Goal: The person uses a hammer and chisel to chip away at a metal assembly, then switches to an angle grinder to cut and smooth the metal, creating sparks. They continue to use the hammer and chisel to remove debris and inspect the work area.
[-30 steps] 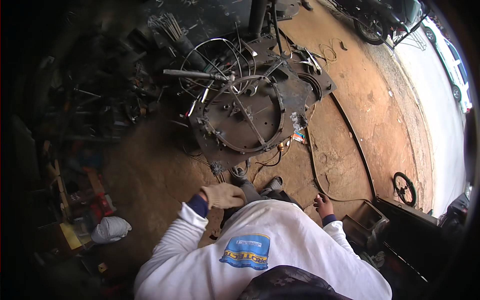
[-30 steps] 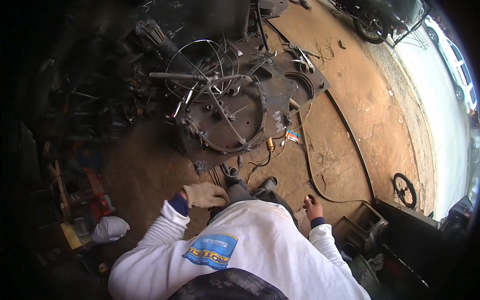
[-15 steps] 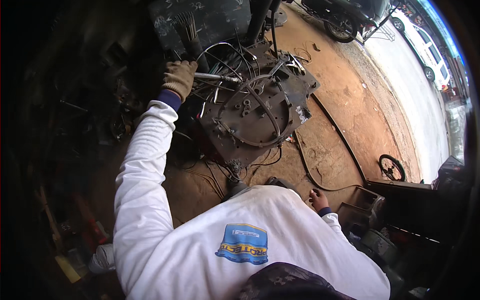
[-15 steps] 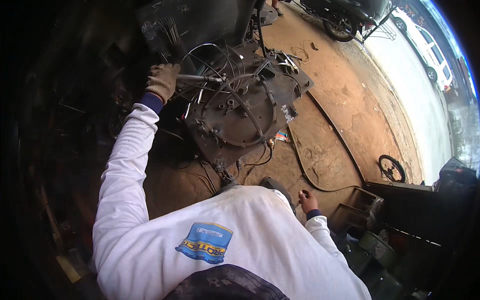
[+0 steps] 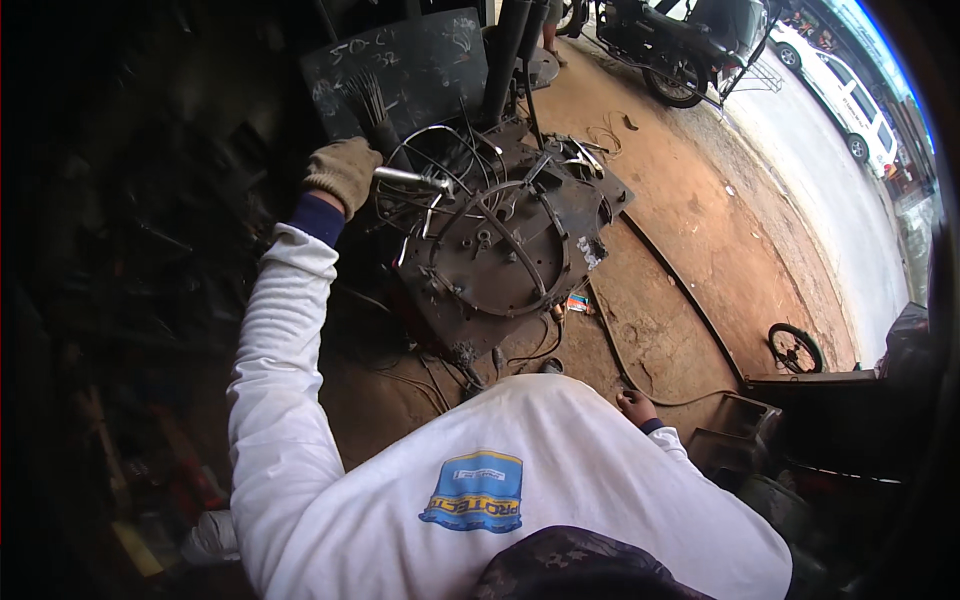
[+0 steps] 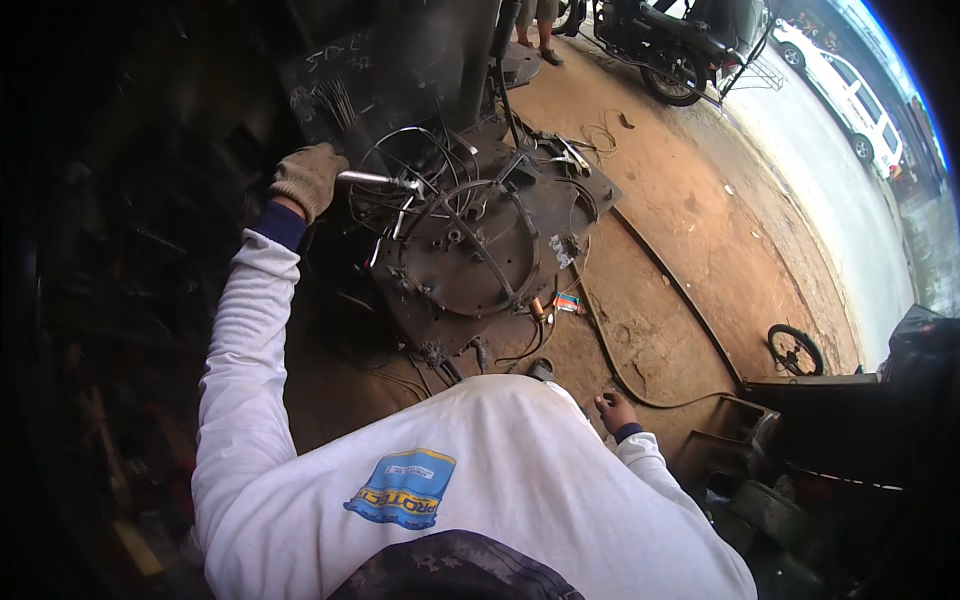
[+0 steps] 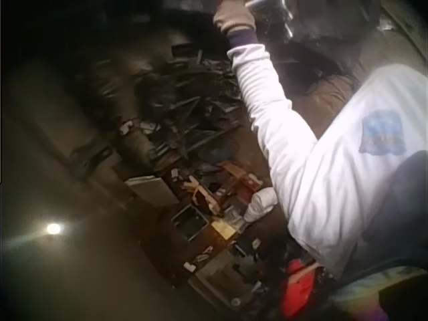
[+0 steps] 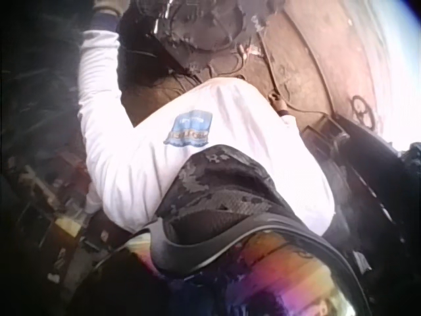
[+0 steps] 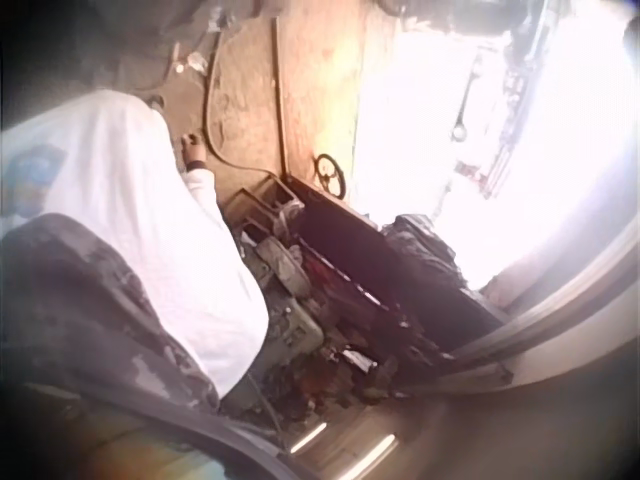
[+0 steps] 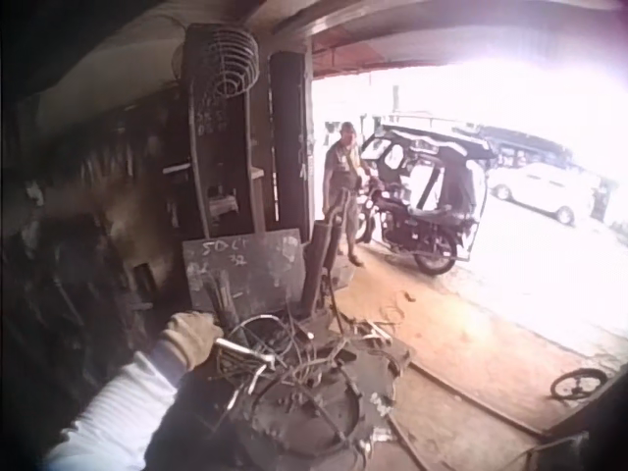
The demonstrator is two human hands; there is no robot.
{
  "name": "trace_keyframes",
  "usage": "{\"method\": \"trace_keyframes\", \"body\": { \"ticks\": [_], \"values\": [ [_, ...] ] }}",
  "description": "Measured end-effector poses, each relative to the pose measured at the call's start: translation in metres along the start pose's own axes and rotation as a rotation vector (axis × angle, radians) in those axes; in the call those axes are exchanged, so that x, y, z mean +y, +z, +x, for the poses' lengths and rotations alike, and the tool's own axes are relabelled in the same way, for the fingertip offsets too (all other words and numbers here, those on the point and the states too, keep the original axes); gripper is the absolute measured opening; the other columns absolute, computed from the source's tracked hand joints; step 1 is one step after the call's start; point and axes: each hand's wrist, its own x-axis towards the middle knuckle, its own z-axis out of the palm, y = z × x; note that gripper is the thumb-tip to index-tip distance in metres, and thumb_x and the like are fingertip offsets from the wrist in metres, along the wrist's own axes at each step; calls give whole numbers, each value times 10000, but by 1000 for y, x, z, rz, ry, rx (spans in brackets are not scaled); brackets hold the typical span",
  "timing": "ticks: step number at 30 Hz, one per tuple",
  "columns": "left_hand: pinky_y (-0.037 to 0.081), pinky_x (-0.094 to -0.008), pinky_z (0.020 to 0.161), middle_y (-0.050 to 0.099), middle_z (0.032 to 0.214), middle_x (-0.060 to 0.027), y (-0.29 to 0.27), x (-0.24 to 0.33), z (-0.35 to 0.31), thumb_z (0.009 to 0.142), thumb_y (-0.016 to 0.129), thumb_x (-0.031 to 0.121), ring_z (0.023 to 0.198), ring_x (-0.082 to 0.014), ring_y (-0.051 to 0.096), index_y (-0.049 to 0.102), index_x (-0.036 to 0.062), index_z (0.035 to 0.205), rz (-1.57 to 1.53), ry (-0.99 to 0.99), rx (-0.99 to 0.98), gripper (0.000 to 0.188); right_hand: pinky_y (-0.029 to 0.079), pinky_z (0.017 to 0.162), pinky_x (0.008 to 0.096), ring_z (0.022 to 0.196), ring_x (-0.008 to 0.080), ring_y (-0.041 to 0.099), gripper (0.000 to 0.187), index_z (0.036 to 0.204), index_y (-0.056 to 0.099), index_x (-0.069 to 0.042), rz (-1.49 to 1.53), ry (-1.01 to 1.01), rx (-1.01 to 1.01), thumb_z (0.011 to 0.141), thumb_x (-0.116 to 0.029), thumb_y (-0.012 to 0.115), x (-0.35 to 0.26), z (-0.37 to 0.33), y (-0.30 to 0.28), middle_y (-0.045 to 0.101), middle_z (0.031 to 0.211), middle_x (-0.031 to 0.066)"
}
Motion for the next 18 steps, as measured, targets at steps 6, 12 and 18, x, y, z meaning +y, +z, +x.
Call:
{"method": "trace_keyframes", "body": {
  "ticks": [6,12,18],
  "values": [
    [568,-407,727,710,962,-74,-24,1,-9,875,567,185,926,-278,688,730,166,969,204,-67,-179,189,494,894,376,1016,328,640,574,1210,603,-19,-101,-70,-35,860,-474,616,19,63,-15,670,1084,193],
    [541,-398,794,675,975,-77,-77,8,-58,849,577,167,954,-292,653,695,186,1003,35,-211,-93,196,489,914,396,1039,345,631,541,1218,604,-45,-220,-193,-74,869,-458,610,-28,57,-35,657,1106,214],
    [526,-407,791,657,952,-114,-37,26,-119,806,640,92,892,-318,639,652,154,1133,-416,-246,206,333,501,864,385,996,333,648,524,1220,581,-22,-146,-422,-130,872,-411,624,-87,60,-48,672,1055,210]
  ]
}}
